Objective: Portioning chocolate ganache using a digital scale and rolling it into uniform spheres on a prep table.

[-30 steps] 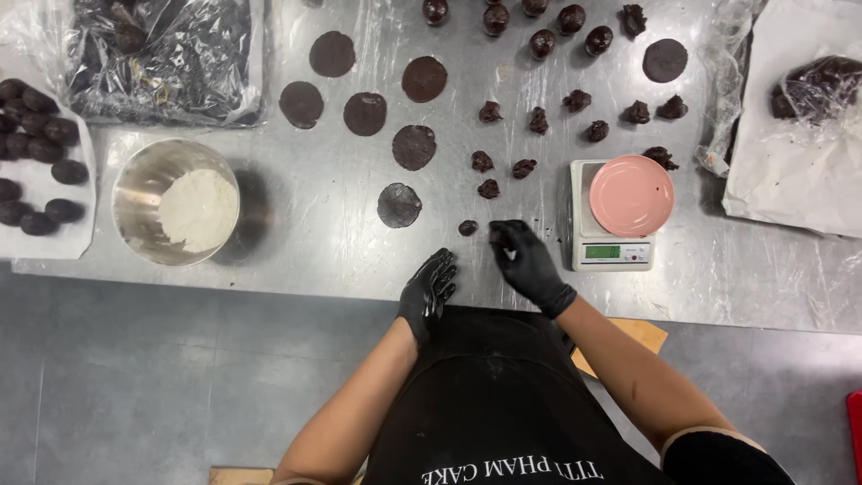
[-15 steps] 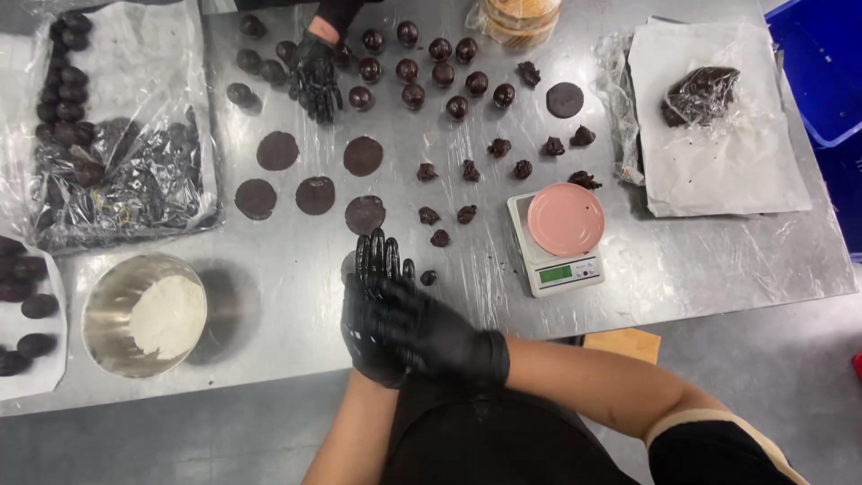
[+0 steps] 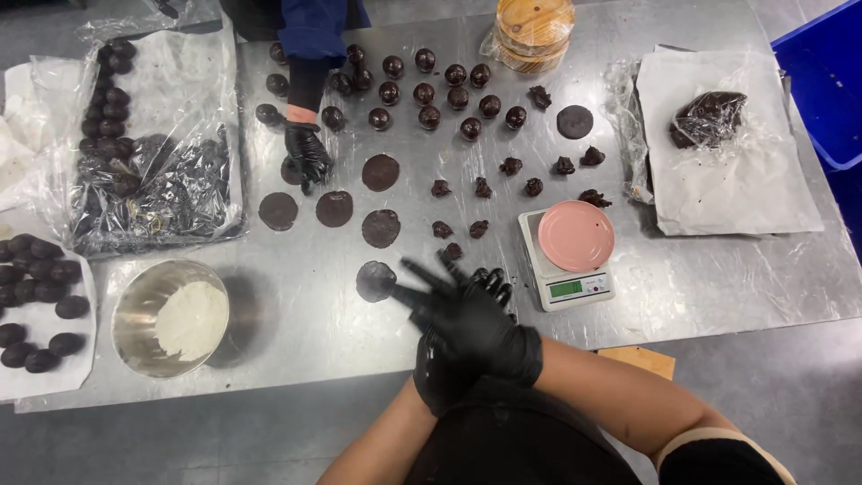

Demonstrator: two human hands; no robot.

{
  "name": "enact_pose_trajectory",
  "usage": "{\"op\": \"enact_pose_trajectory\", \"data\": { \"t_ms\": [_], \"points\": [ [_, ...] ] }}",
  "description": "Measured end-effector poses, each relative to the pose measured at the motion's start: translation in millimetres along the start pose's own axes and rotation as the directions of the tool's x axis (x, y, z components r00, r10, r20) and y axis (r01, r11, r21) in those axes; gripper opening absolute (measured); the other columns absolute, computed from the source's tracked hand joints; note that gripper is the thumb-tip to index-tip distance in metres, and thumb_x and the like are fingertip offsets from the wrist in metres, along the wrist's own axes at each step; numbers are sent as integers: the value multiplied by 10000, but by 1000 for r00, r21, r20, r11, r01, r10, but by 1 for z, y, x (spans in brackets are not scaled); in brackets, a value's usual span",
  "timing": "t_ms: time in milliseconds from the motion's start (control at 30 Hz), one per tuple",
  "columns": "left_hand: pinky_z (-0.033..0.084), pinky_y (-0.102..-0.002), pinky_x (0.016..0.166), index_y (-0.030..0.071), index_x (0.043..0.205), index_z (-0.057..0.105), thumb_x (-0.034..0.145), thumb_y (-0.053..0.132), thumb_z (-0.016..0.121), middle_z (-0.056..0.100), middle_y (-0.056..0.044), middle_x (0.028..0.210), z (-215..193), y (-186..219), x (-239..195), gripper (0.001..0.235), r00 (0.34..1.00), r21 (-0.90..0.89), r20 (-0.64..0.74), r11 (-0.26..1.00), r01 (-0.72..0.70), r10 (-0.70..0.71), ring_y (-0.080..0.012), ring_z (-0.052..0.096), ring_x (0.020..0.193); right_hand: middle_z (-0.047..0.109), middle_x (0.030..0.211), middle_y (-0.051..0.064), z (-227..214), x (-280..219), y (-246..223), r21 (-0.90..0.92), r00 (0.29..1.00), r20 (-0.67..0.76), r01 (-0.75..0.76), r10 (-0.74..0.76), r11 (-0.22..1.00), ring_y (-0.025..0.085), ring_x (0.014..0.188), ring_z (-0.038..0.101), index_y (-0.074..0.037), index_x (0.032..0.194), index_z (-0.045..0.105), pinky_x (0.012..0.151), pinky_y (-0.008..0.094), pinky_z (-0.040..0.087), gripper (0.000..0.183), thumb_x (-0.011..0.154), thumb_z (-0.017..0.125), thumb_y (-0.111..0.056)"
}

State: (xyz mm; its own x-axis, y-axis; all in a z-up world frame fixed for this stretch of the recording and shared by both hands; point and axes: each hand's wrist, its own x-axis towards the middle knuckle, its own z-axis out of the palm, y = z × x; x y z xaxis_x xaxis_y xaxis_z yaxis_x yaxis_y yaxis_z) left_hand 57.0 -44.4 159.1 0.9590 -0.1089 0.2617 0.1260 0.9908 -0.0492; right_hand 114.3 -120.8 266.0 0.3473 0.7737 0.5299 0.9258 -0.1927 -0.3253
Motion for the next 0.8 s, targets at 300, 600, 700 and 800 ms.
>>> {"op": "enact_pose_trajectory", "data": {
  "t_ms": [300,600,700,800],
  "points": [
    [344,-392,1250,98,1620,250,1091,350,332,293,-98,1683,23,3,9,592,945,952,-158,300,68,287,-234,328,1552,428,1600,132,-24,-23,22,179,947,305,47,-101,983,377,1524,333,-62,1532,454,1268,592,201,651,902,603,-132],
    [355,-314,1195,94,1545,400,1079,230,429,441,-30,1603,-26,16,-24,486,402,735,-674,619,277,620,-145,419,1475,680,1299,175,7,-30,183,279,819,188,-574,543,770,367,1196,647,-73,1388,622,973,449,538,381,1027,562,-181],
    [361,-316,1203,35,1514,449,1058,161,472,486,-67,1579,-34,7,-50,474,512,864,-500,366,345,698,-156,460,1445,678,1179,240,82,-51,226,43,868,174,-478,465,877,429,1054,629,-4,1324,622,897,493,518,434,968,684,-244],
    [403,-313,1174,-4,1451,537,1070,149,470,576,-91,1495,-25,5,-33,416,489,869,-491,363,337,721,-165,516,1392,714,1008,179,122,-44,241,-25,820,362,-467,444,884,423,983,643,8,1235,644,834,533,516,480,836,742,-241]
  ]
}}
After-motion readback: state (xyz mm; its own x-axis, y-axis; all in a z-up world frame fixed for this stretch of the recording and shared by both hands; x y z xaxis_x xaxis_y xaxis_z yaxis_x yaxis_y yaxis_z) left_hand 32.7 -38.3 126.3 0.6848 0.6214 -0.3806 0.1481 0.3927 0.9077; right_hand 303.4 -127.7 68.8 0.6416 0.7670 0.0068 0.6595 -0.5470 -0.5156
